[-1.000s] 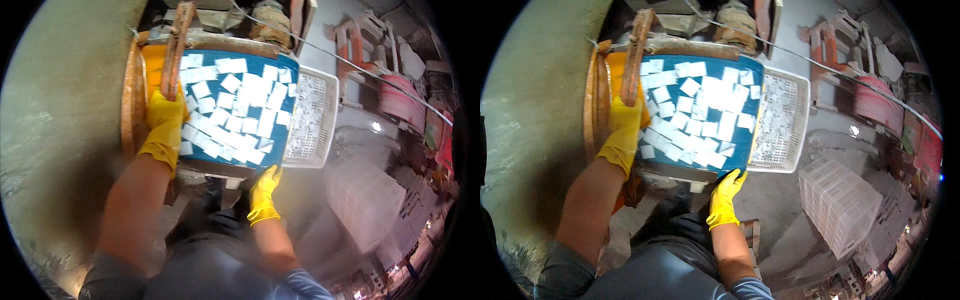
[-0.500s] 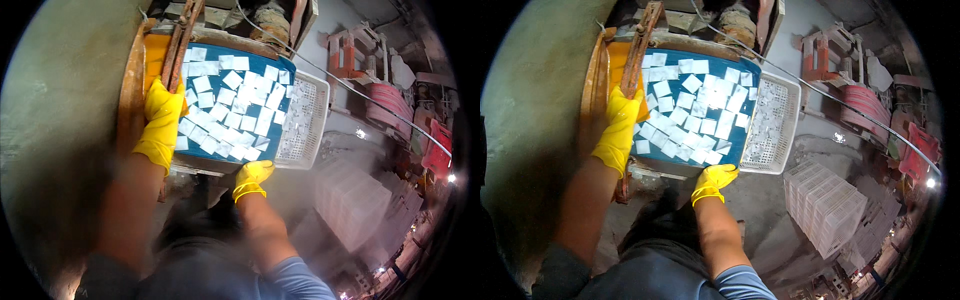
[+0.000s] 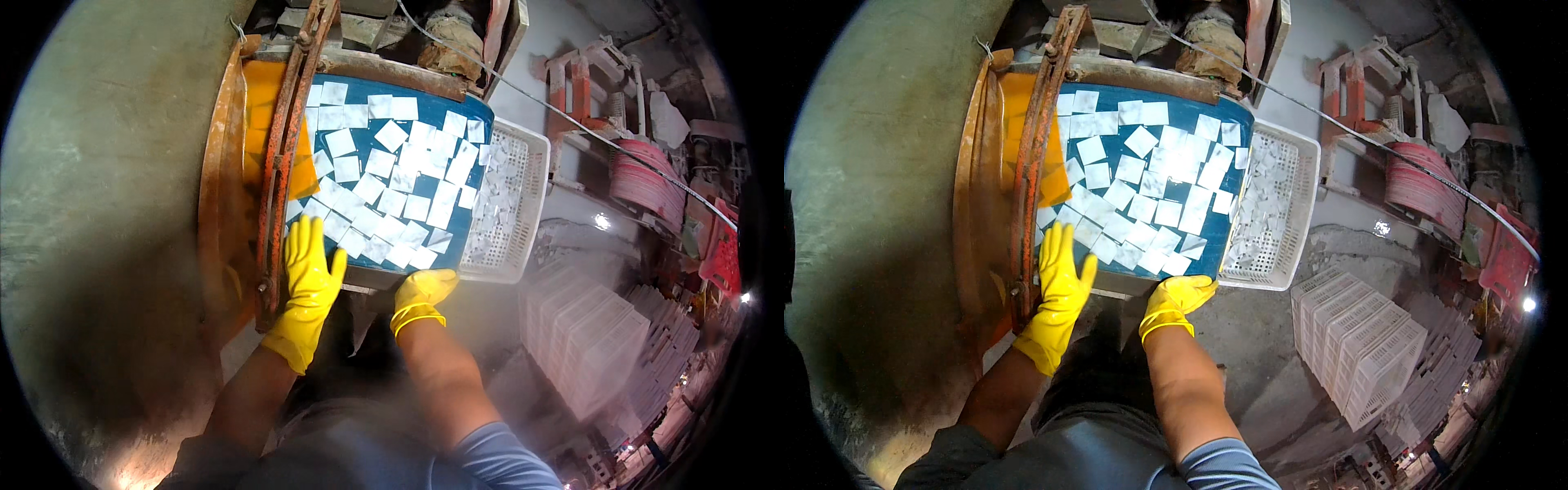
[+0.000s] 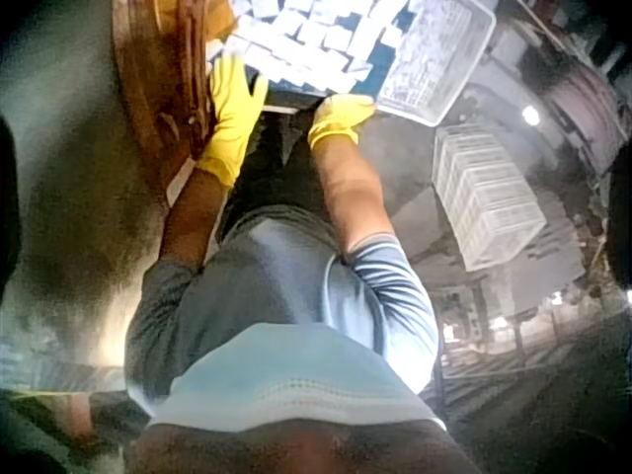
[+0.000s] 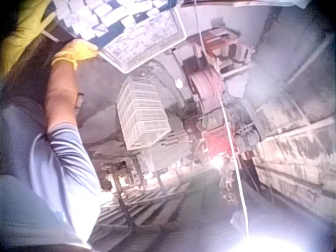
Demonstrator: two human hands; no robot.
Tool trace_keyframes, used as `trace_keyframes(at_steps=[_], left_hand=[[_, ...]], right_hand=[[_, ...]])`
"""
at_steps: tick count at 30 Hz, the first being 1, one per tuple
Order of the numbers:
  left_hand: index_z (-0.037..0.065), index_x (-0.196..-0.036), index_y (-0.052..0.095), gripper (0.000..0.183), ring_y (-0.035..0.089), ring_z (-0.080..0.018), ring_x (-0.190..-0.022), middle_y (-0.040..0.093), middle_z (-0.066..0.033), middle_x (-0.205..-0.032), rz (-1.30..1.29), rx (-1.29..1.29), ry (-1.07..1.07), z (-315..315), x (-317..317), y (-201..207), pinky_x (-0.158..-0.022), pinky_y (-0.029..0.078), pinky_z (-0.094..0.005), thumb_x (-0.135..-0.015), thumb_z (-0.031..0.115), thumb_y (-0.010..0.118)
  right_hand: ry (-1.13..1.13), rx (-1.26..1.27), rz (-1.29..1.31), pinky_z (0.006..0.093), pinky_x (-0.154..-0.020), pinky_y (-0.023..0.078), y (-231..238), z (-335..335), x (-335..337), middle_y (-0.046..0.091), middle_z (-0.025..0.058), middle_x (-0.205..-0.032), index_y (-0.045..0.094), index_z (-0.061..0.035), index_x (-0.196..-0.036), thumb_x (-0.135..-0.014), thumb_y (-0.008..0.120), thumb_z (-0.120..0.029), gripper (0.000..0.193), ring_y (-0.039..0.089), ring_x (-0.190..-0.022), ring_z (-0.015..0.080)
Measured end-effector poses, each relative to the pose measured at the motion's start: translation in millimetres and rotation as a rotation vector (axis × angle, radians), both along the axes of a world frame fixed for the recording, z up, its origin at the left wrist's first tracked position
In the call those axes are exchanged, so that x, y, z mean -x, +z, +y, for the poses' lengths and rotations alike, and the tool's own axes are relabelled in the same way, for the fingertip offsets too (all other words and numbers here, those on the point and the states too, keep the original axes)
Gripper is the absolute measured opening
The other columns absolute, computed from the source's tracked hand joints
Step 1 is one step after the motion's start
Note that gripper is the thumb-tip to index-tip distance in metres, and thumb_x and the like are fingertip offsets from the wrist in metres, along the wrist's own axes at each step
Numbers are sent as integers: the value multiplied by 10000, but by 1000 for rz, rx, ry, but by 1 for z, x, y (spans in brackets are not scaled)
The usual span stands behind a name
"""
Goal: The person moves small square ceramic tiles from a conveyor belt into a white plastic basket, then arranges them on a flat surface and uses a caliper to measure a tile. The person wears yellow gloves and works in a factory setting with stacked crates and machinery.
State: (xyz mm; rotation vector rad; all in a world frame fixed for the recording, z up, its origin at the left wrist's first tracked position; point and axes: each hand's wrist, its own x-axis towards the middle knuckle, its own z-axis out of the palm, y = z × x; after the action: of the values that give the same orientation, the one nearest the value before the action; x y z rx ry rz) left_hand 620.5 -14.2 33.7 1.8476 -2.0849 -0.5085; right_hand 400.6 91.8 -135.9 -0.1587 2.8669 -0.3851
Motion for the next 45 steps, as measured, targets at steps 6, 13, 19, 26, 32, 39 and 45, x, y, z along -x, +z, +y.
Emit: trace_keyframes(at_steps=[6,13,19,26,32,39,45], left_hand=[[-58,-1562,393,955,367,-527,-1462,388,-326,-1599,-220,-66,201,3,10,-41,-1227,271,-583,-887,506,767],[-33,-1565,384,1030,383,-463,-1474,396,-293,-1596,-218,-321,395,-22,17,-34,-1233,306,-522,-826,537,820],[5,-1270,639,723,638,-375,-1193,660,-197,-1303,-106,-383,529,-55,22,-8,-992,519,-459,-727,375,941],[72,-942,725,211,678,-295,-758,730,-104,-852,136,-148,469,-22,10,-18,-712,536,-385,-787,101,865],[28,-1003,740,178,704,-220,-821,749,-108,-908,548,-19,271,15,32,48,-777,543,-343,-843,53,816],[-3,-1176,720,178,692,-120,-977,767,-53,-1072,1225,-422,396,95,49,151,-875,556,-279,-1013,66,695],[-10,-1258,721,278,692,-158,-1053,769,-91,-1159,1031,-478,159,131,55,199,-975,547,-338,-1013,122,707]], right_hand=[[144,-102,42,443,-1231,378,-26,19,4,524,331,-1499,504,128,-1451,-1128,418,-286,531,501,-1398,471],[-97,137,-53,480,-1221,383,118,-65,-18,525,351,-1478,507,128,-1444,-1127,411,-287,531,509,-1372,495],[-61,104,-33,500,-1208,390,102,-54,-9,510,337,-1494,502,123,-1451,-1134,363,-321,562,502,-1373,501],[-131,142,-272,494,-1252,325,120,-55,-5,458,324,-1551,463,72,-1511,-1136,357,-356,578,436,-1440,485],[86,501,-803,426,-1160,405,104,1,60,515,270,-1523,383,50,-1572,-1064,545,-359,672,520,-1367,386],[807,331,-1467,319,-1053,474,267,5,111,660,93,-1325,524,9,-1497,-991,761,-293,635,609,-1220,180],[1401,252,-1220,291,-687,487,389,-23,66,708,63,-827,757,22,-964,-1004,749,-264,289,606,-736,108]])
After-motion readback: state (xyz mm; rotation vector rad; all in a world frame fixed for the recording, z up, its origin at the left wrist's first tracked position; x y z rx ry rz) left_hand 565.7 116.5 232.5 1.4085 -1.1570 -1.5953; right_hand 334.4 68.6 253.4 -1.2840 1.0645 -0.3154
